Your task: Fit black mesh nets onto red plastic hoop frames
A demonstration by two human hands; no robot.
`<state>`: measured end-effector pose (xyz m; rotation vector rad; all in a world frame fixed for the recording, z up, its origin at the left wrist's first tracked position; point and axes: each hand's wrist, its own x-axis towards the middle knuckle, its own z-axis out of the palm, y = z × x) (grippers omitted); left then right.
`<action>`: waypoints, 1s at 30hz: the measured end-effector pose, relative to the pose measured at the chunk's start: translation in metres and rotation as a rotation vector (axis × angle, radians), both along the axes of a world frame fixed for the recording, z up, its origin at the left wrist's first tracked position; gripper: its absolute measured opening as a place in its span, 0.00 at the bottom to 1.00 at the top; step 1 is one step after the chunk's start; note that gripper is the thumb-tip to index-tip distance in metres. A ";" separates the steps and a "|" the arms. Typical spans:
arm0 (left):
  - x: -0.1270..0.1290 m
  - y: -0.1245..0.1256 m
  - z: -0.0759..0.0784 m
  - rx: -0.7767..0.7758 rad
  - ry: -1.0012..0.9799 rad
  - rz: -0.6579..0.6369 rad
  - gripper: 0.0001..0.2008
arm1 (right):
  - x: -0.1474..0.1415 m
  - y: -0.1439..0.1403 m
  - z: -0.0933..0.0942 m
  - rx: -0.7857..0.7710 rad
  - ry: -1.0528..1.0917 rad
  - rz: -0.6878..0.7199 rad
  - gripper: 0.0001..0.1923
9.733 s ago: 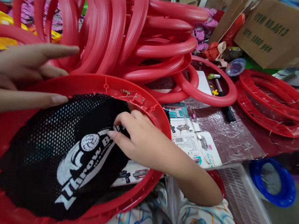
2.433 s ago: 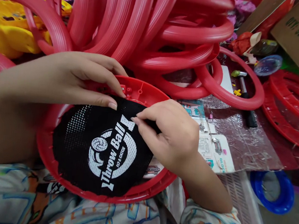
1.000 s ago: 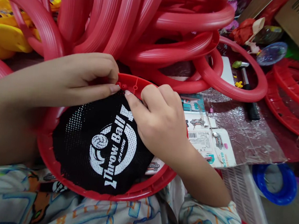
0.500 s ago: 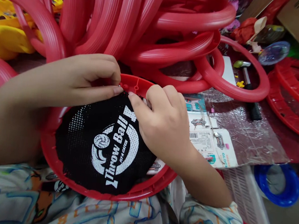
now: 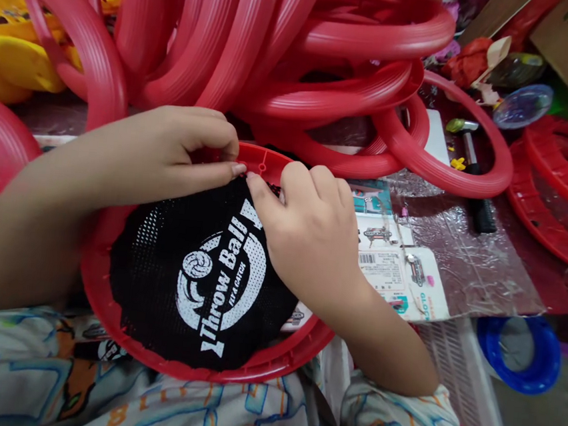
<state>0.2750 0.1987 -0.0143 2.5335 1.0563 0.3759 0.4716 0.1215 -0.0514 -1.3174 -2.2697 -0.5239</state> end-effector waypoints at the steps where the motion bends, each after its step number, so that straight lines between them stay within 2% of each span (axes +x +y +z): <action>1: 0.001 -0.001 0.000 -0.011 -0.005 0.007 0.11 | 0.000 0.000 0.000 -0.014 0.006 0.002 0.16; 5: 0.000 -0.002 0.002 -0.038 -0.050 0.048 0.10 | 0.005 -0.002 0.002 -0.113 0.098 0.027 0.16; 9: -0.004 -0.002 0.006 -0.092 -0.100 0.006 0.10 | 0.011 -0.005 0.007 -0.195 0.376 0.083 0.14; 14: -0.009 -0.004 0.011 -0.120 -0.104 -0.021 0.10 | 0.013 -0.007 0.010 -0.201 0.599 -0.004 0.10; 24: -0.010 -0.003 0.004 -0.096 -0.106 -0.088 0.11 | 0.014 -0.003 0.006 -0.202 0.663 -0.052 0.06; 30: -0.015 -0.005 0.007 0.011 0.015 -0.216 0.21 | 0.012 -0.003 0.007 -0.205 0.646 -0.083 0.07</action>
